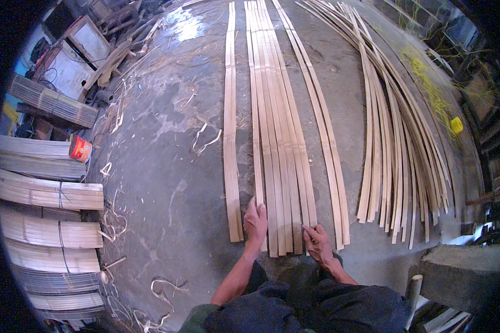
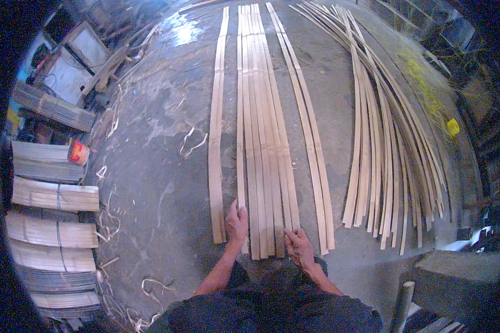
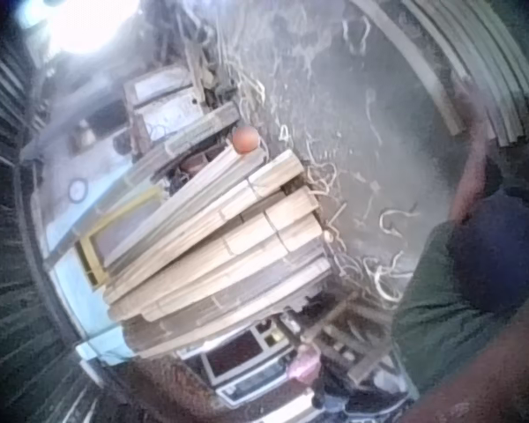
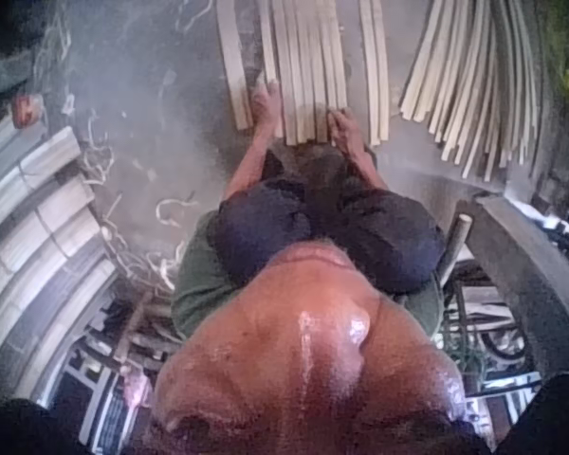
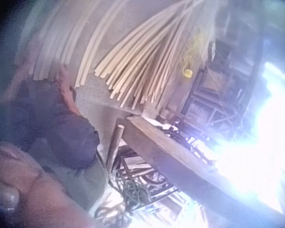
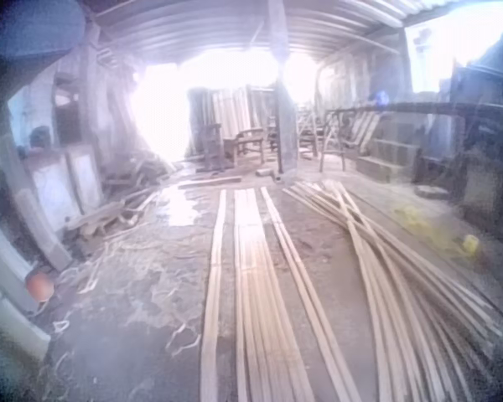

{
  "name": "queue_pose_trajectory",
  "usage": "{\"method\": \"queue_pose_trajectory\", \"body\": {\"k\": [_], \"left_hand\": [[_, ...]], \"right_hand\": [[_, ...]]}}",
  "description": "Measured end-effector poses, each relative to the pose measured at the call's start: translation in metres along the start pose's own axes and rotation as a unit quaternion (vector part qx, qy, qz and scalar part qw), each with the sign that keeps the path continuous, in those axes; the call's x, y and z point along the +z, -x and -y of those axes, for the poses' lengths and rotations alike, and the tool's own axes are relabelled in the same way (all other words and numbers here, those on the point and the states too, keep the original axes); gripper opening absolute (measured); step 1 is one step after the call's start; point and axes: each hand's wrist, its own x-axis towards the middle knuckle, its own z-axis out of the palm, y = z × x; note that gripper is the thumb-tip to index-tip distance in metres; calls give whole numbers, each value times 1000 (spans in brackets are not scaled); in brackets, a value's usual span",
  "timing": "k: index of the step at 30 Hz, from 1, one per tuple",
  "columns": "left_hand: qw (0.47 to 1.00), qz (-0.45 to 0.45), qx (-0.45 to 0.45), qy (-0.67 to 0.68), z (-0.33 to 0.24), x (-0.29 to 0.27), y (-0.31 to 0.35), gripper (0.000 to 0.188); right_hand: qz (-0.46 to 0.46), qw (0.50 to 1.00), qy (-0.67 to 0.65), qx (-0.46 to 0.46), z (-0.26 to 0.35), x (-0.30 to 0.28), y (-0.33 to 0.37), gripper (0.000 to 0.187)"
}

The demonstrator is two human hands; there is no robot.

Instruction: The person sits on the floor and arranges long thin wooden strips into a neat pile. They repeatedly pick up strips, align them, and place them back down. The person then stands and walks toward a workbench area.

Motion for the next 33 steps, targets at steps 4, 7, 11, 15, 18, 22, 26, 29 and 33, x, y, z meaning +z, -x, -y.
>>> {"method": "queue_pose_trajectory", "body": {"k": [4, 7, 11, 15, 18, 22, 26, 29, 33], "left_hand": [[999, 31, -29, 23, -12, -20, -12, 27], [998, 16, -7, 64, -63, -37, -13, 26], [990, -6, 56, 126, -89, -20, -3, 29], [984, 34, -2, 177, -121, 17, 10, 31], [974, 59, 24, 216, -121, 46, 17, 31], [963, 179, 48, 196, -113, 71, 15, 27], [951, 275, 66, 126, -100, 87, 19, 28], [947, 296, 90, 84, -108, 93, 24, 27], [938, 317, 83, 112, -105, 99, 31, 29]], "right_hand": [[-3, 1000, -7, 6, -3, -1, 1, 29], [-33, 999, -13, -21, 5, -9, 0, 28], [-3, 995, -95, -14, 25, -11, -10, 28], [51, 973, -199, 103, 32, -3, -13, 39], [35, 961, -220, 162, 36, -8, -17, 47], [-46, 967, -178, 176, 16, -15, -18, 45], [-58, 960, -177, 211, -20, -16, -4, 44], [-63, 961, -132, 234, -30, -17, 7, 44], [-104, 971, -100, 188, -38, -21, 15, 45]]}}
